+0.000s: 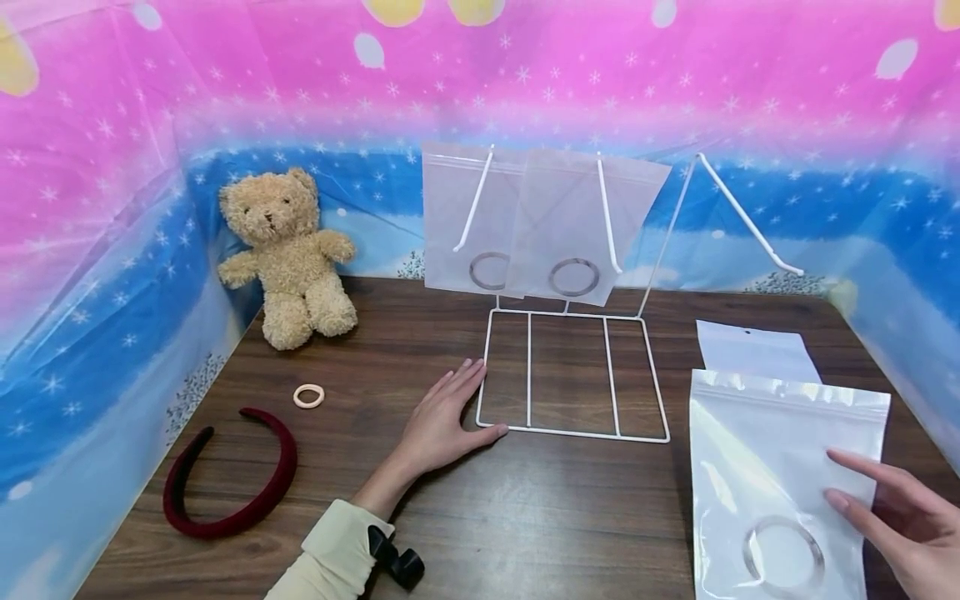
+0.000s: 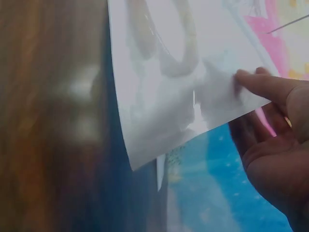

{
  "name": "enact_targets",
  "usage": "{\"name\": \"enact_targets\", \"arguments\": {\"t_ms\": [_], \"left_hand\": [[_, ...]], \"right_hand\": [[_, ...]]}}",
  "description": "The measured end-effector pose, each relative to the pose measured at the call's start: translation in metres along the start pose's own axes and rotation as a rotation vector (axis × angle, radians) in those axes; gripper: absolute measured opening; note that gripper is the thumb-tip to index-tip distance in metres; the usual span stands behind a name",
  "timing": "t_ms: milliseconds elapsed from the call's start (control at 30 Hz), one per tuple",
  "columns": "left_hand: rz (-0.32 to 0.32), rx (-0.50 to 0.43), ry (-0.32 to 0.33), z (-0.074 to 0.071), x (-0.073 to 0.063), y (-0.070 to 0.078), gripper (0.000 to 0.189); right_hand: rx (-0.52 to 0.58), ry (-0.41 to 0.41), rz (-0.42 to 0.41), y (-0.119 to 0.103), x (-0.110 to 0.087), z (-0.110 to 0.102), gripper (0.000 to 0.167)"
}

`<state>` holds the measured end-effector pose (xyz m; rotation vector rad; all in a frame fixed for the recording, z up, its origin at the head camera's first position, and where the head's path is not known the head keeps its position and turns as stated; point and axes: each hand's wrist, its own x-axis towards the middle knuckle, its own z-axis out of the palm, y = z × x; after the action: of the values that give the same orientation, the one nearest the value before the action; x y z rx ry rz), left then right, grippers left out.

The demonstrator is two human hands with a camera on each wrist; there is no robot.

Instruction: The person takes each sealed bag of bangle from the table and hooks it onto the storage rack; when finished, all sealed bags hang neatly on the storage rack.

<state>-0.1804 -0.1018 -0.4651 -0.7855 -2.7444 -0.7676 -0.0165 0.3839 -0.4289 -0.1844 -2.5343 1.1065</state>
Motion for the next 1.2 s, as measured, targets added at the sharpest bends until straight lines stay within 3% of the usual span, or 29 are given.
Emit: {"name": "enact_targets", "arguments": {"t_ms": [400, 700, 933, 1000, 1200], "left_hand": [[0.002, -0.001, 0.01, 0.0, -0.001, -0.001, 0.092], [0.0, -0.012, 0.001, 0.001, -0.001, 0.0, 0.091], [0.006, -0.011, 0.003, 0.003, -0.001, 0.0, 0.091], [0.009, -0.011, 0.009, 0.002, -0.001, 0.0, 0.091], [0.002, -0.01, 0.008, 0.001, -0.002, -0.001, 0.092]], "right_hand": [[0.046, 0.039, -0.169, -0.063, 0.006, -0.011, 0.048], [0.179, 0.117, -0.283, -0.098, 0.043, -0.016, 0.052], [0.634, -0.005, -0.378, -0.092, 0.065, -0.014, 0.051], [0.702, -0.017, -0.393, -0.091, 0.07, -0.013, 0.052], [0.495, 0.07, -0.327, -0.091, 0.076, -0.011, 0.054]]}}
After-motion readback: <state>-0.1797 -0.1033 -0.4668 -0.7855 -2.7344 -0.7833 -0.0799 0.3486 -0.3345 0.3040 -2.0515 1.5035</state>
